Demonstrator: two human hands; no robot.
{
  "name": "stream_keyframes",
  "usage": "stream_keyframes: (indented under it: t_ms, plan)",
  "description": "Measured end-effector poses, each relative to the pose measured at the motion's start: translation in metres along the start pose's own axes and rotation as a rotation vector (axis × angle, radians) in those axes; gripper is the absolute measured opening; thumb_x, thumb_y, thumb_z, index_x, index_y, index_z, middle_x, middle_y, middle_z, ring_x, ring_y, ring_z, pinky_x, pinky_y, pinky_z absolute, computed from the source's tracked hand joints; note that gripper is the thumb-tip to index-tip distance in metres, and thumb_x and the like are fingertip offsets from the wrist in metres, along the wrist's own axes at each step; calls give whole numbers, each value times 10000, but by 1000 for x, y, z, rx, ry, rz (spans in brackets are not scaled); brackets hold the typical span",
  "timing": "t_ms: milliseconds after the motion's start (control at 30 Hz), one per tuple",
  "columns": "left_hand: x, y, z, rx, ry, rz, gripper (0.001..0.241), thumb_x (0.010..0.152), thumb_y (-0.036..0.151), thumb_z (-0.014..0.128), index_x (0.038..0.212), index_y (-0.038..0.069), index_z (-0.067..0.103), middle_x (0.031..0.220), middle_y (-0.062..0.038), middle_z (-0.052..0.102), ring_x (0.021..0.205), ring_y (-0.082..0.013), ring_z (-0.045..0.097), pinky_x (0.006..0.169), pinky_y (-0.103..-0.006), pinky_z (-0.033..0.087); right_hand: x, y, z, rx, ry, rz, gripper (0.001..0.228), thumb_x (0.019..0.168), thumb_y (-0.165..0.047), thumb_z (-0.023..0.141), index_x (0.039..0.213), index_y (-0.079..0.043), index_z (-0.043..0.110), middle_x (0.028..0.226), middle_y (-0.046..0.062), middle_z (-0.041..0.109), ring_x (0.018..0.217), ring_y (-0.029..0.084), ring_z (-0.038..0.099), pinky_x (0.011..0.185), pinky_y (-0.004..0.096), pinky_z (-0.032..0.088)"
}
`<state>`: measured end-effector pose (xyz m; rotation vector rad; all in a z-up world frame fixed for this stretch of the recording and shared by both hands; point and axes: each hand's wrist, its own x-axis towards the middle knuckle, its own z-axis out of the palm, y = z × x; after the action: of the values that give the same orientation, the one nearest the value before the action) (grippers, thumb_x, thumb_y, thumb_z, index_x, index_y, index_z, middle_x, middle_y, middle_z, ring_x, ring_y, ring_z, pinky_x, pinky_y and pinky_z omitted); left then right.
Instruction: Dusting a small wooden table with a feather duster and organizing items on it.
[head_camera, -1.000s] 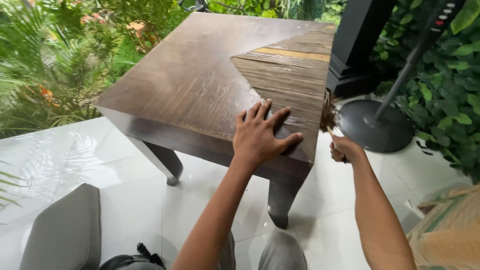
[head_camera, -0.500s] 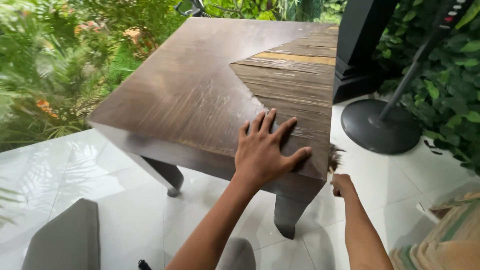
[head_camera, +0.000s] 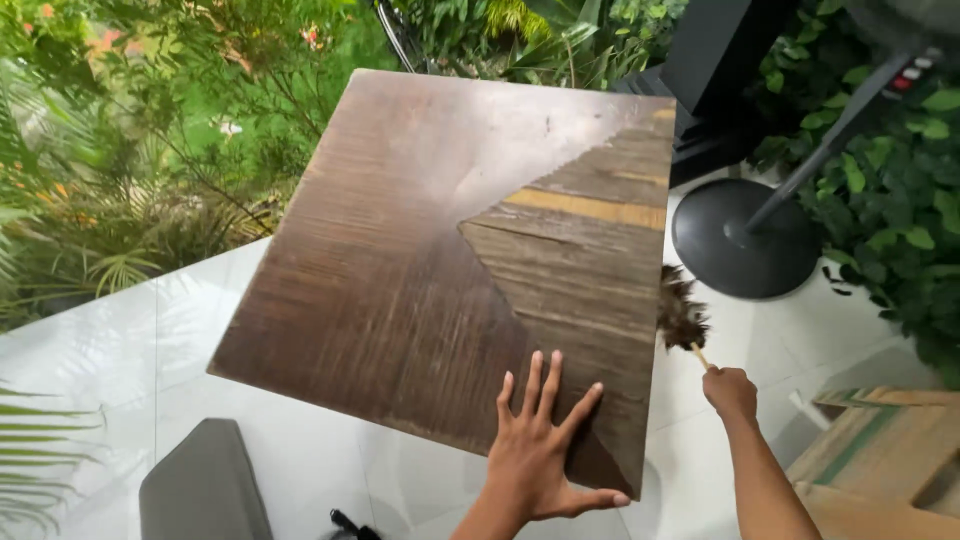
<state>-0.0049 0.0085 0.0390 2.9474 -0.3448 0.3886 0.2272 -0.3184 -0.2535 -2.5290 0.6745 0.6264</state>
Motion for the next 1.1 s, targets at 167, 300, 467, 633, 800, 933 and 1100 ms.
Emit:
stream_keyframes:
  t_ms: [167,300,467,633,800,933,1100]
  plan:
    - [7,6,-11,-81,-25,-67,1239,640,1043,508,1619,290,408,1698,-250,140,1574,-434,65,1172,-657,45,-67,44,-40,273,-2,26,436,1023,-407,568,941,-21,753,731,200,691,596,349,656,575,481,531]
    - [17,3,-14,-70,-13,-88,1197,664,1036,502,1609,308,407,1708,-224,137,1579,-412,70,1189,-638,49,-42,189,15,-64,-35,-188,525,988,-507,541,899,-38,760,852,207,739,900,406,698,835,503,537]
    - [22,2,-19,-99,-53,-128,1162,679,1007,543,1603,313,417,1710,-209,154,1581,-381,80,1192,-607,58,-51,224,-28,57,-455,-103,565,949,-549,540,854,-43,772,825,277,723,858,377,690,821,487,574]
    - [30,8,-30,-292,-68,-204,921,787,828,634,1517,276,530,1658,-217,279,1543,-384,179,1165,-598,126,-53,58,-164,244,-127,43,555,1054,-521,557,867,-20,705,717,147,629,691,289,607,686,440,489]
    - [115,6,26,-180,-42,-619,593,880,596,680,1330,219,605,1477,-135,453,1407,-323,361,1088,-586,224,46,-83,-253,88,-22,-351,450,1027,-515,534,926,-108,699,738,118,660,724,297,634,687,443,489]
    - [279,-51,52,-115,239,-880,638,940,563,644,1426,164,537,1580,-204,362,1491,-371,303,1143,-595,234,121,-161,-278,23,-22,-288,507,1075,-563,516,911,-107,664,748,125,645,762,334,634,707,457,476]
    - [384,-90,90,66,189,-1187,807,923,709,528,1547,209,416,1659,-217,220,1522,-385,206,1109,-652,189,148,-213,-271,106,-44,-383,547,1050,-581,551,871,-74,654,708,109,599,702,317,589,673,445,458]
